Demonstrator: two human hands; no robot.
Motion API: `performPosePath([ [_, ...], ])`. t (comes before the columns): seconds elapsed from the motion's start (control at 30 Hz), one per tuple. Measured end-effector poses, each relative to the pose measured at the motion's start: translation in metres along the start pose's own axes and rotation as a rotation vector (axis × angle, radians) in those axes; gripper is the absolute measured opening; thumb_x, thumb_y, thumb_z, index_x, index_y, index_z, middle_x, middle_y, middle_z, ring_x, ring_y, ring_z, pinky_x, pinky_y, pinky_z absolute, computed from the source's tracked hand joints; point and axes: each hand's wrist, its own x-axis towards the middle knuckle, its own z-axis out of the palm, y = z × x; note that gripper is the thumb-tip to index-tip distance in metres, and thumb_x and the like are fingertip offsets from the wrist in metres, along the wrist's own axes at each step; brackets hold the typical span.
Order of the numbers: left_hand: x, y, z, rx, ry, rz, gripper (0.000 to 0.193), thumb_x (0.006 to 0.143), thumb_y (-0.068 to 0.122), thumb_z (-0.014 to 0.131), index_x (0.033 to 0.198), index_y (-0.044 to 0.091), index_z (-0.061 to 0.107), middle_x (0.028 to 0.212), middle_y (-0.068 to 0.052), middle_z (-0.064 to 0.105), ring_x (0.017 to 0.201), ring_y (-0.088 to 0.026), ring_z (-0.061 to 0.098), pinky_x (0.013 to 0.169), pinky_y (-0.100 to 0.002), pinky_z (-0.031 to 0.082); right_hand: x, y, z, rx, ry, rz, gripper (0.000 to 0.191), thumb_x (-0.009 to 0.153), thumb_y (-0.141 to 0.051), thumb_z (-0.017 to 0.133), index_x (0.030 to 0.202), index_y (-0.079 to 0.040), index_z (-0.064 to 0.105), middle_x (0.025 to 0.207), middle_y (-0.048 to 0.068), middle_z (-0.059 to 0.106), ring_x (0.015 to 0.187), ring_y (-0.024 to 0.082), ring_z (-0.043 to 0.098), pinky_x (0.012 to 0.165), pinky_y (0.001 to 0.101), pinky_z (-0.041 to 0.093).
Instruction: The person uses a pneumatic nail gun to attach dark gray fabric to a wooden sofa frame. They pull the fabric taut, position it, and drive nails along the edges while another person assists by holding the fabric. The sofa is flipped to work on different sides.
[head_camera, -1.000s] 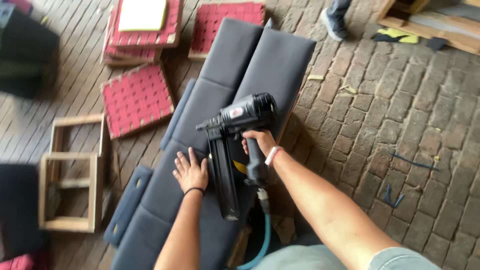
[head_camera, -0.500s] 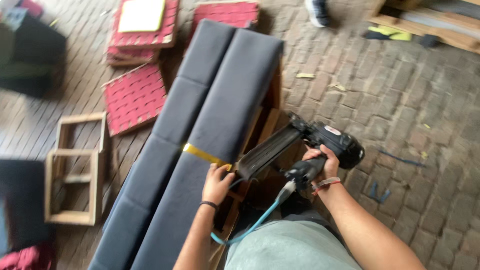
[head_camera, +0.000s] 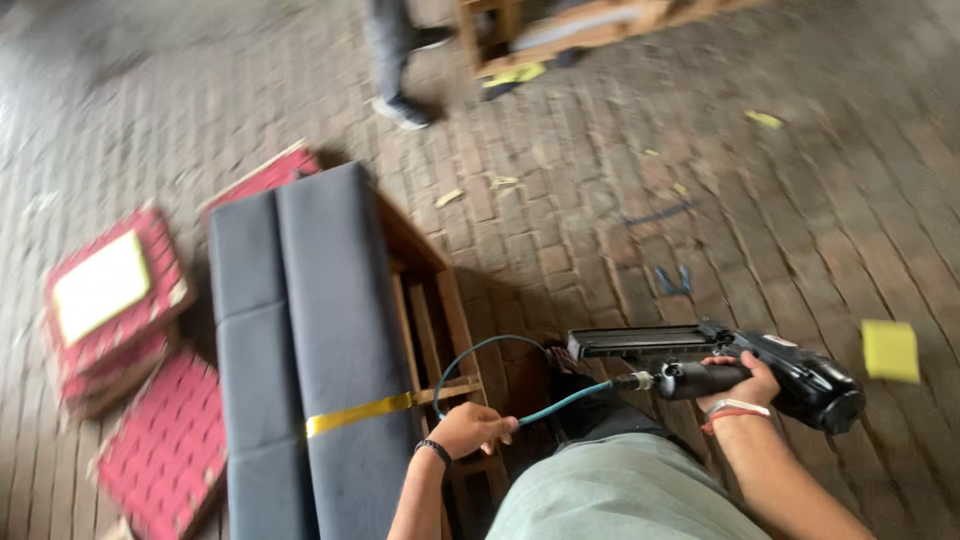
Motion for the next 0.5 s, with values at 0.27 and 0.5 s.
performPosePath([
  [0.27,0.024,0.07,0.056,0.027,0.103,0.26,0.04,0.077,0.046,0.086,0.079,0.007,0.079,0.059,0.002,0.064,0.058,-0.006,0.053,0.056,-0.027,0.044,-0.067,-0.089,-0.174,0.151,0.138,-0.146,0.027,0.082,-0.035,0.065,0.083,-0.01,0.057,0.083,0.008,0.067,0.081,0.03,0.064,0.094,0.0545,0.051],
  [0.5,0.029,0.187,0.14,0.317,0.04,0.491,0.04,0.076,0.047,0.088,0.079,0.008,0.079,0.058,-0.001,0.062,0.056,-0.008,0.054,0.054,-0.028,0.043,-0.103,-0.138,-0.261,0.318,0.363,-0.2,0.031,0.085,-0.039,0.056,0.079,-0.009,0.055,0.087,0.012,0.07,0.091,0.033,0.064,0.094,0.0641,0.043],
])
